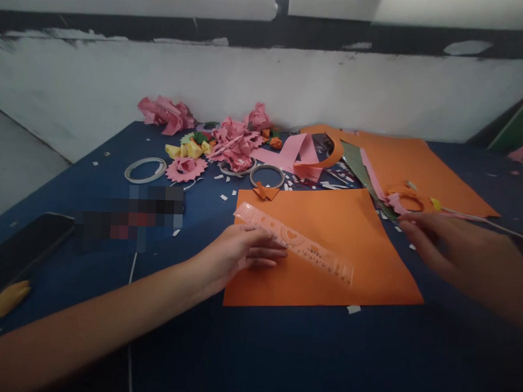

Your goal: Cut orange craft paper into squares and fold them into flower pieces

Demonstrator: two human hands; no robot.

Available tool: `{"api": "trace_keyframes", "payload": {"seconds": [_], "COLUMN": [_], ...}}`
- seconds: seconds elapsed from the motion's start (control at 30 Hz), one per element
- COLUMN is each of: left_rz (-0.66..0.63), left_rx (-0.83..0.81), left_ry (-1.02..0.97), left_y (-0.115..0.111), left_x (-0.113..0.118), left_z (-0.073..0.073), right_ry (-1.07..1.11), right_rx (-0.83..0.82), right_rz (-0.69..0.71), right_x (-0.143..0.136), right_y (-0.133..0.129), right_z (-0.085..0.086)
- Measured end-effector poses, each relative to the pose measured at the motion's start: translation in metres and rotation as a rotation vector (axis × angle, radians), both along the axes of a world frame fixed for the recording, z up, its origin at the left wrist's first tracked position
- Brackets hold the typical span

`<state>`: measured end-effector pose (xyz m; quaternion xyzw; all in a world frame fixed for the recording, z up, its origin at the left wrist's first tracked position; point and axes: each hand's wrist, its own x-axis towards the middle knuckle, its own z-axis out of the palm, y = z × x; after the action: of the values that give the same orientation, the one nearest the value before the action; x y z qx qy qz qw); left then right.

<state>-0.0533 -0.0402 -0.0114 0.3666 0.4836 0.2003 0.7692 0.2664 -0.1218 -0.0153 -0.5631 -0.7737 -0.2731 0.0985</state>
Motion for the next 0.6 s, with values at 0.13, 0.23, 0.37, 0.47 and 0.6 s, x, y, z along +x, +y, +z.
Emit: {"api": "trace_keyframes", "payload": {"seconds": [0.13,0.23,0.37,0.47,0.6], "left_rz": [-0.027,-0.033,-0.112,-0.206,-0.191], "left_rx": [0.025,0.042,0.045,0.085,0.266], "left_ry": [-0.049,-0.047,-0.013,0.035,0.109], "left_y": [-0.006,-0.006,-0.009,-0.019,-0.033], "left_x": [0.001,0.003,0.008,0.013,0.01], "left_z": [0.004,0.006,0.001,-0.003,0.004], "right_ry": [0.067,0.071,0.027,0.083,0.253], "right_rx": [-0.198,-0.279,-0.17,-0.134,-0.06], "right_rz": [0.28,0.578,0.697,0.645,0.653], "right_x": [-0.046,-0.07,-0.089,-0.105,-0.122], "right_y": [-0.01,-0.012,-0.017,-0.028,-0.035], "right_z": [0.006,0.012,0.02,0.021,0.02]}}
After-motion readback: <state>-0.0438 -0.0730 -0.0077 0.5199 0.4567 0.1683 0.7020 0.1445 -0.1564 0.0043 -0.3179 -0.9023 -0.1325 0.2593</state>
